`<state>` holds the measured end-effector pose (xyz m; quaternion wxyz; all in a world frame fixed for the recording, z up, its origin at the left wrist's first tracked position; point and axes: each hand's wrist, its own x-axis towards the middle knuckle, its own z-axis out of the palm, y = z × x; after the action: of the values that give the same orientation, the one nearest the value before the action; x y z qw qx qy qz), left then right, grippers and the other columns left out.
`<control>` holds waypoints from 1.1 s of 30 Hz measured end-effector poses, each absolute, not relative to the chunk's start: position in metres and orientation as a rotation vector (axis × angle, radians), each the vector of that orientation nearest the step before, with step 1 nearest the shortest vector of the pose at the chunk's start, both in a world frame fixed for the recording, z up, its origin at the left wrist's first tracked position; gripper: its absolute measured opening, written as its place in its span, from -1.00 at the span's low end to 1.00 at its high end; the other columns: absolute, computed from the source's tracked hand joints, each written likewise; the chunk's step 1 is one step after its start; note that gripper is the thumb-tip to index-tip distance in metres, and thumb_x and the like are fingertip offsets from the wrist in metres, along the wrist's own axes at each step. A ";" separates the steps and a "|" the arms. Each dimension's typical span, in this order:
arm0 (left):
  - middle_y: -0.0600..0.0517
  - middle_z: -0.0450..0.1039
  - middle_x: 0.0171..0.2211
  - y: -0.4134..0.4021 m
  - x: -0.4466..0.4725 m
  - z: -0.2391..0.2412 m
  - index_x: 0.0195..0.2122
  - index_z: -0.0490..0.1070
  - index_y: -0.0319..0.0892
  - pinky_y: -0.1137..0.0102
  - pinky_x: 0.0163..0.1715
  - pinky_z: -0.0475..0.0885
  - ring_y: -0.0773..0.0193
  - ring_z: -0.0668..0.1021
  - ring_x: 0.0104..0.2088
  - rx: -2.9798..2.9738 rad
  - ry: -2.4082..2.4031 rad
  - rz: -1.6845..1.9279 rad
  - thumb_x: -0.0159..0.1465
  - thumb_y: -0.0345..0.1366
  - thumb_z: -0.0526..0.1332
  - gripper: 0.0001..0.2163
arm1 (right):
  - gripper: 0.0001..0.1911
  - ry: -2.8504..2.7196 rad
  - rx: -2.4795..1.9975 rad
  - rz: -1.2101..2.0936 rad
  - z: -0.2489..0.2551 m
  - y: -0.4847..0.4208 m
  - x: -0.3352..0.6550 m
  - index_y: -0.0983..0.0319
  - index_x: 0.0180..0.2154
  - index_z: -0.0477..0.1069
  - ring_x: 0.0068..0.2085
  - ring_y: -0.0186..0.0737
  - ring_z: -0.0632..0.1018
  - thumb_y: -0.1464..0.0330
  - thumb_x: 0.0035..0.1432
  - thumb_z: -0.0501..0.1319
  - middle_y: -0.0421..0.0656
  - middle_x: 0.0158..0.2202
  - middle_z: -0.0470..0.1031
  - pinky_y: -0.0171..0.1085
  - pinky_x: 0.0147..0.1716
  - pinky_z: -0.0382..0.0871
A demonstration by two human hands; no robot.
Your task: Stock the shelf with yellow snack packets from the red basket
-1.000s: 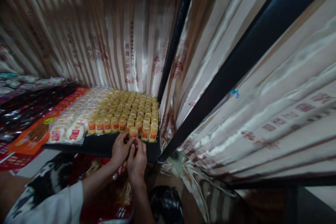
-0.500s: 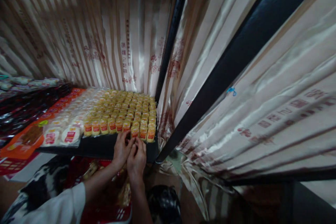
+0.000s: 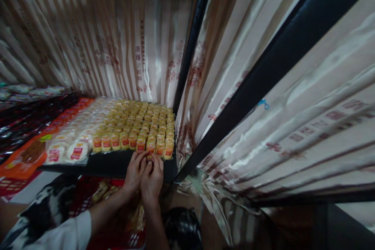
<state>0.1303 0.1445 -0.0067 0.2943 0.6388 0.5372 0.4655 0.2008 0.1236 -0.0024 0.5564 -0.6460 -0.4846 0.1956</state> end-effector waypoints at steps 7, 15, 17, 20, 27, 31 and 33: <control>-0.04 0.27 -0.13 0.144 0.129 -0.016 -0.02 0.35 -0.14 0.38 -0.10 0.40 0.29 0.44 -0.13 1.747 1.394 1.261 0.26 -0.40 -0.04 -0.69 | -0.64 -1.158 -1.599 0.269 0.002 0.123 0.205 0.26 -0.06 0.36 0.07 -0.13 0.33 0.40 0.15 -0.05 0.03 0.01 0.30 -0.07 0.05 0.20; -0.04 0.27 -0.10 0.145 0.126 -0.021 0.01 0.35 -0.13 0.37 -0.09 0.40 0.28 0.44 -0.11 1.796 1.404 1.186 0.20 -0.45 -0.01 -0.64 | -0.56 -1.260 -1.647 0.288 -0.009 0.128 0.203 0.29 0.04 0.31 0.12 -0.10 0.27 0.43 0.12 -0.03 0.05 0.11 0.23 -0.05 0.07 0.18; -0.04 0.26 -0.08 0.146 0.125 -0.022 0.01 0.34 -0.12 0.35 -0.06 0.38 0.27 0.43 -0.08 1.811 1.402 1.173 0.20 -0.45 0.00 -0.63 | -0.57 -1.268 -1.645 0.279 -0.009 0.128 0.203 0.30 0.03 0.32 0.11 -0.07 0.28 0.42 0.12 -0.03 0.07 0.10 0.23 -0.02 0.07 0.19; -0.04 0.25 -0.07 0.144 0.124 -0.019 0.00 0.35 -0.12 0.35 -0.03 0.36 0.28 0.42 -0.08 1.825 1.395 1.187 0.20 -0.45 -0.01 -0.64 | -0.59 -1.250 -1.633 0.252 -0.006 0.127 0.201 0.31 -0.01 0.35 0.10 -0.07 0.29 0.41 0.12 -0.04 0.08 0.07 0.25 -0.01 0.06 0.19; -0.05 0.32 -0.23 0.118 0.101 -0.008 -0.19 0.41 -0.18 0.37 -0.16 0.39 0.27 0.44 -0.19 1.845 1.374 1.257 0.24 -0.40 -0.03 -0.76 | -0.74 -1.269 -1.453 0.599 0.009 0.110 0.191 0.23 -0.21 0.41 -0.23 -0.28 0.48 0.30 0.17 0.00 -0.06 -0.19 0.40 -0.32 -0.30 0.41; -0.04 0.36 -0.33 0.093 0.065 -0.021 -0.32 0.38 -0.18 0.36 -0.21 0.38 0.25 0.45 -0.26 1.832 1.435 1.193 0.25 -0.36 -0.07 -0.77 | -0.81 -1.578 -1.409 0.831 0.009 0.099 0.179 0.20 -0.34 0.44 -0.34 -0.33 0.49 0.34 0.12 0.06 -0.15 -0.31 0.44 -0.37 -0.34 0.38; -0.05 0.39 -0.38 0.083 0.047 -0.035 -0.38 0.39 -0.19 0.34 -0.25 0.38 0.21 0.46 -0.30 1.800 1.537 1.044 0.21 -0.35 -0.04 -0.79 | -0.83 -1.766 -1.409 0.867 0.005 0.098 0.173 0.18 -0.34 0.46 -0.35 -0.33 0.49 0.39 0.07 0.10 -0.17 -0.33 0.45 -0.36 -0.32 0.37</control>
<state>0.0470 0.0825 -0.0349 0.2737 0.6692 0.5715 0.3883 0.1727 0.0981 0.0054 0.3529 -0.5449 -0.6828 0.3352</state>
